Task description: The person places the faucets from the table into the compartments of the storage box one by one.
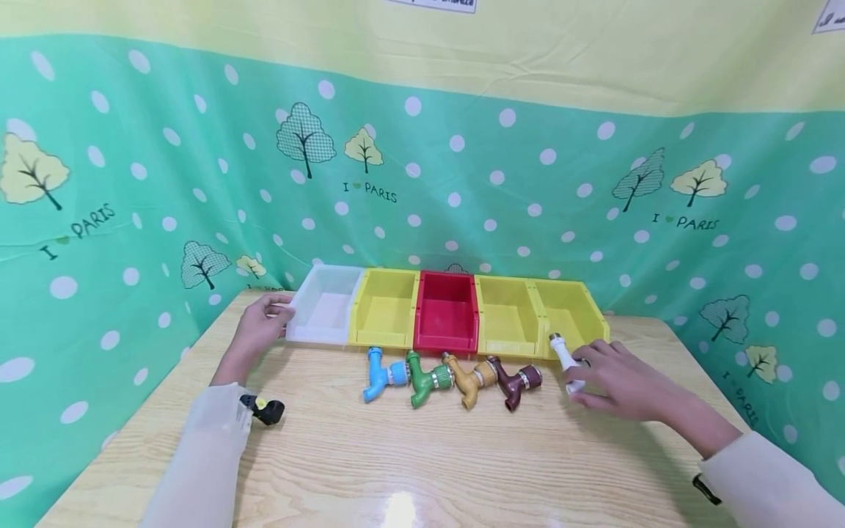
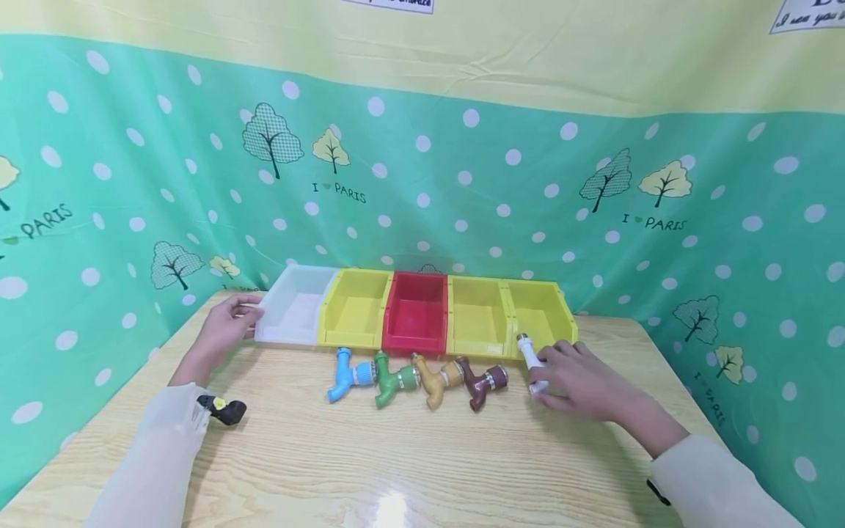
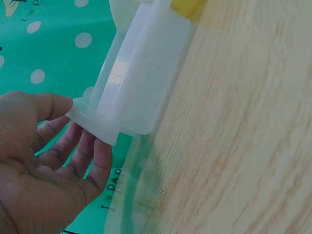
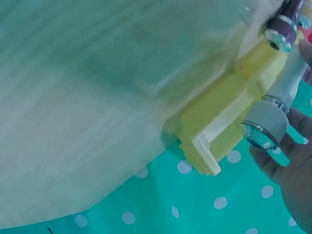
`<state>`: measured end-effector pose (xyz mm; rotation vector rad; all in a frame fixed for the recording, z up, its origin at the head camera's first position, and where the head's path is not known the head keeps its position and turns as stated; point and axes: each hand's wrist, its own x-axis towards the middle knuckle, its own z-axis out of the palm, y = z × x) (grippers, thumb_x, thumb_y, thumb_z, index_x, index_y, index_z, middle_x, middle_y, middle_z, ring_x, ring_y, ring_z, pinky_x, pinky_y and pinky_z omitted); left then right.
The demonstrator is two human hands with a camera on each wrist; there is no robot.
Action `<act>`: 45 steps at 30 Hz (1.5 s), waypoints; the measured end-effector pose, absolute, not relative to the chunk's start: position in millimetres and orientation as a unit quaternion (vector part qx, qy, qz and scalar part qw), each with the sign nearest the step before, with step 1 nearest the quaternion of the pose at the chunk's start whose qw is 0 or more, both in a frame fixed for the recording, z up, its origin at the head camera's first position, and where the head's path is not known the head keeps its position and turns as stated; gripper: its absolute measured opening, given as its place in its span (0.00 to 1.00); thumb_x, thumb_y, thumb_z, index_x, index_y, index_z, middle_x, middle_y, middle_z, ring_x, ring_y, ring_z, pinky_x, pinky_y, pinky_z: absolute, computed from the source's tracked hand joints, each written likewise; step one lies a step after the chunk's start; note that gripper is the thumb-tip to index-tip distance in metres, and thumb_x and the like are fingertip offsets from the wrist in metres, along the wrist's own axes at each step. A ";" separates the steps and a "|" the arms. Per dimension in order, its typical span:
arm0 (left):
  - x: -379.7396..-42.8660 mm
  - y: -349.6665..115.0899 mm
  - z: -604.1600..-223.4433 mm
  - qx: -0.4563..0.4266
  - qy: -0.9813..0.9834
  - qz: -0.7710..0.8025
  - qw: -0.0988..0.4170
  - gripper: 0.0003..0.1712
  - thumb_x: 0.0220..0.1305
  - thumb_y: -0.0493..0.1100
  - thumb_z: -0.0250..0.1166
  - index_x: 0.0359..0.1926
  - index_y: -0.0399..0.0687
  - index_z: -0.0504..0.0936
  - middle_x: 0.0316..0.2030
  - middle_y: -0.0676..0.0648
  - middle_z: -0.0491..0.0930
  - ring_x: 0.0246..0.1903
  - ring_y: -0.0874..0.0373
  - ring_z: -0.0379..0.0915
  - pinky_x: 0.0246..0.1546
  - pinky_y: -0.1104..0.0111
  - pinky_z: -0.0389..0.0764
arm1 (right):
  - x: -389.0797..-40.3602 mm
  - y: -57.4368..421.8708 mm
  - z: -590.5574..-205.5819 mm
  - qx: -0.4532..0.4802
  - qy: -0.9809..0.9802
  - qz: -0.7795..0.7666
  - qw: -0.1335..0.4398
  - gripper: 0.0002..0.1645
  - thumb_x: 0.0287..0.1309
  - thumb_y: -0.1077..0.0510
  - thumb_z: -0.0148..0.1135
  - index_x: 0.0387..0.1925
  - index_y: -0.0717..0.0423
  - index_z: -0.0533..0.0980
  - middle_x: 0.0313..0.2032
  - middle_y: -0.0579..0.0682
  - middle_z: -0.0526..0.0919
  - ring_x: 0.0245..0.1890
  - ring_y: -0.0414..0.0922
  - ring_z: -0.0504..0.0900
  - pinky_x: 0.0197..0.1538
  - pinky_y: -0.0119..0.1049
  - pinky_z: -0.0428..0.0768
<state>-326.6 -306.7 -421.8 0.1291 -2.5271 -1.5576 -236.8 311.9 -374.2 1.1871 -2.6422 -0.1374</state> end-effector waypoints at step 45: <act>-324.6 -306.1 -422.1 0.024 -0.847 -0.522 0.096 0.24 0.70 0.49 0.56 0.61 0.43 0.68 0.51 0.37 0.71 0.48 0.44 0.71 0.40 0.64 0.82 | -341.6 313.4 -369.5 0.326 -0.944 -0.005 0.047 0.11 0.57 0.48 0.66 0.42 0.43 0.82 0.49 0.53 0.80 0.50 0.57 0.74 0.48 0.59 0.72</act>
